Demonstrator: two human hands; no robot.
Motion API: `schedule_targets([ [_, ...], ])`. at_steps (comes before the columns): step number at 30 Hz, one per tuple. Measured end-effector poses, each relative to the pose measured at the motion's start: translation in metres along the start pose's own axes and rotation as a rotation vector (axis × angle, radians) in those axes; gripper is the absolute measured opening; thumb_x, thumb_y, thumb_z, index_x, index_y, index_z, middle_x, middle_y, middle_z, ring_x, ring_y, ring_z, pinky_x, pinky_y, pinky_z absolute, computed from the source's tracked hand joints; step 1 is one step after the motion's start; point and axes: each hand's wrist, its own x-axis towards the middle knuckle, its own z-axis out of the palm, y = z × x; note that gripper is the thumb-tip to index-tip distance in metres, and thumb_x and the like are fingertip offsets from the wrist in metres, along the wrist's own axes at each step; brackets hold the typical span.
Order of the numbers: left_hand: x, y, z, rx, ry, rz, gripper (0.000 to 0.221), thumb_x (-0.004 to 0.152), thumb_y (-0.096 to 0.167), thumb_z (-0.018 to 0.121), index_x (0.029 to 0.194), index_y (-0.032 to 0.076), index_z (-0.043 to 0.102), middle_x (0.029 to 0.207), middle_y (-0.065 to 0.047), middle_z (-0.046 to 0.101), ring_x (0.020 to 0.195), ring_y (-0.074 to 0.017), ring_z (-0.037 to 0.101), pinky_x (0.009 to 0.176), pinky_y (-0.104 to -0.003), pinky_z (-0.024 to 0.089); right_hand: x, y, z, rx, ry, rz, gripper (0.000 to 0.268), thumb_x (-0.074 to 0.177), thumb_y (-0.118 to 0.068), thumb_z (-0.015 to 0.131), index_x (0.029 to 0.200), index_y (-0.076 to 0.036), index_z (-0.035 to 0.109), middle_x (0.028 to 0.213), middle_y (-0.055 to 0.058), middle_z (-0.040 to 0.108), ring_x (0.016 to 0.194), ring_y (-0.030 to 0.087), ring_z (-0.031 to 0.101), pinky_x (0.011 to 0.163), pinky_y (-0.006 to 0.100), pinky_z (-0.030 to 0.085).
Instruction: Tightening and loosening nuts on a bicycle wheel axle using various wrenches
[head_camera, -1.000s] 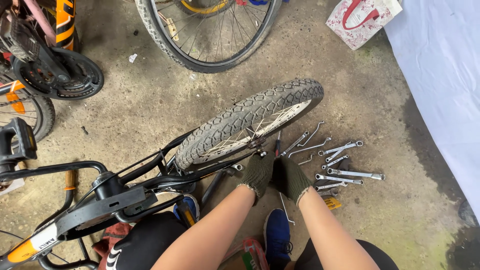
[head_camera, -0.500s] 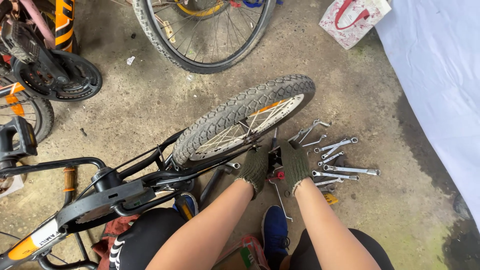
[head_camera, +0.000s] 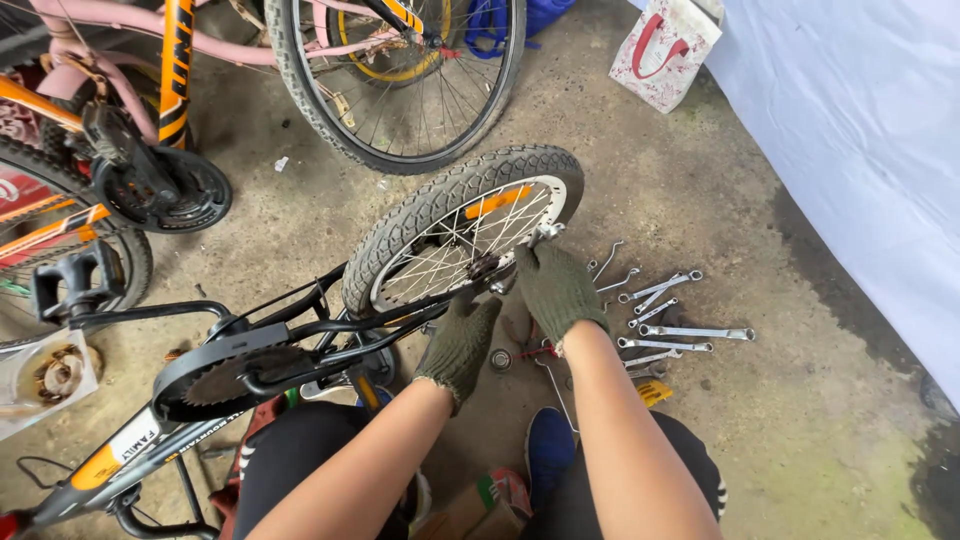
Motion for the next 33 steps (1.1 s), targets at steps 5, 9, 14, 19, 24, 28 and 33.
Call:
schedule_targets([
  [5, -0.051, 0.065, -0.044, 0.086, 0.068, 0.148, 0.065, 0.094, 0.063, 0.054, 0.151, 0.035, 0.041, 0.145, 0.0, 0.063, 0.135, -0.0308, 0.057, 0.116, -0.055, 0.044, -0.009, -0.023, -0.009, -0.07, -0.114, 0.055, 0.055, 0.102, -0.042, 0.047, 0.115, 0.005, 0.071, 0.105, 0.033, 0.072, 0.115, 0.053, 0.062, 0.094, 0.061, 0.054],
  [9, -0.064, 0.075, -0.062, -0.181, 0.155, 0.46, 0.053, 0.098, 0.033, 0.062, 0.147, 0.017, 0.048, 0.143, -0.021, 0.06, 0.127, -0.0422, 0.061, 0.105, -0.054, 0.056, -0.003, -0.025, -0.008, -0.128, -0.146, 0.044, 0.054, 0.101, -0.044, 0.048, 0.116, 0.003, 0.07, 0.106, 0.031, 0.073, 0.116, 0.051, 0.063, 0.094, 0.06, 0.054],
  [14, -0.052, 0.066, -0.066, -0.111, 0.16, 0.74, 0.049, 0.099, 0.042, 0.061, 0.138, 0.013, 0.057, 0.13, -0.021, 0.062, 0.12, -0.0442, 0.064, 0.101, -0.056, 0.056, -0.006, -0.024, -0.002, -0.244, -0.199, 0.052, 0.051, 0.098, -0.048, 0.05, 0.118, -0.005, 0.069, 0.107, 0.024, 0.073, 0.116, 0.046, 0.064, 0.095, 0.058, 0.055],
  [19, -0.038, 0.07, -0.068, 0.125, 0.197, 1.1, 0.048, 0.098, 0.039, 0.066, 0.14, 0.017, 0.057, 0.121, -0.017, 0.067, 0.115, -0.0447, 0.067, 0.093, -0.056, 0.059, -0.008, -0.031, 0.01, -0.318, -0.238, 0.084, 0.049, 0.095, -0.051, 0.052, 0.119, -0.011, 0.068, 0.109, 0.019, 0.073, 0.117, 0.043, 0.064, 0.096, 0.056, 0.055],
  [24, -0.031, 0.074, -0.077, 0.189, 0.123, 1.262, 0.031, 0.101, 0.023, 0.06, 0.129, 0.01, 0.063, 0.109, -0.024, 0.07, 0.104, -0.0495, 0.068, 0.079, -0.06, 0.059, -0.01, -0.03, 0.014, -0.385, -0.273, 0.119, 0.048, 0.093, -0.054, 0.054, 0.12, -0.017, 0.068, 0.11, 0.014, 0.074, 0.117, 0.039, 0.065, 0.096, 0.054, 0.056],
  [28, -0.017, 0.071, -0.07, 0.32, 0.215, 1.264, 0.029, 0.096, 0.033, 0.067, 0.116, 0.012, 0.065, 0.102, -0.018, 0.07, 0.097, -0.0441, 0.07, 0.078, -0.054, 0.06, -0.013, -0.03, 0.023, -0.442, -0.307, 0.119, 0.048, 0.09, -0.057, 0.056, 0.122, -0.023, 0.067, 0.112, 0.01, 0.074, 0.118, 0.035, 0.066, 0.097, 0.052, 0.057],
  [33, -0.012, 0.069, -0.065, 0.474, 0.209, 1.238, 0.038, 0.087, 0.034, 0.073, 0.118, 0.014, 0.065, 0.104, -0.018, 0.07, 0.098, -0.0417, 0.071, 0.079, -0.054, 0.06, -0.008, -0.002, 0.021, -0.485, -0.37, 0.103, 0.048, 0.088, -0.061, 0.058, 0.123, -0.029, 0.066, 0.113, 0.005, 0.075, 0.118, 0.031, 0.067, 0.097, 0.05, 0.057],
])
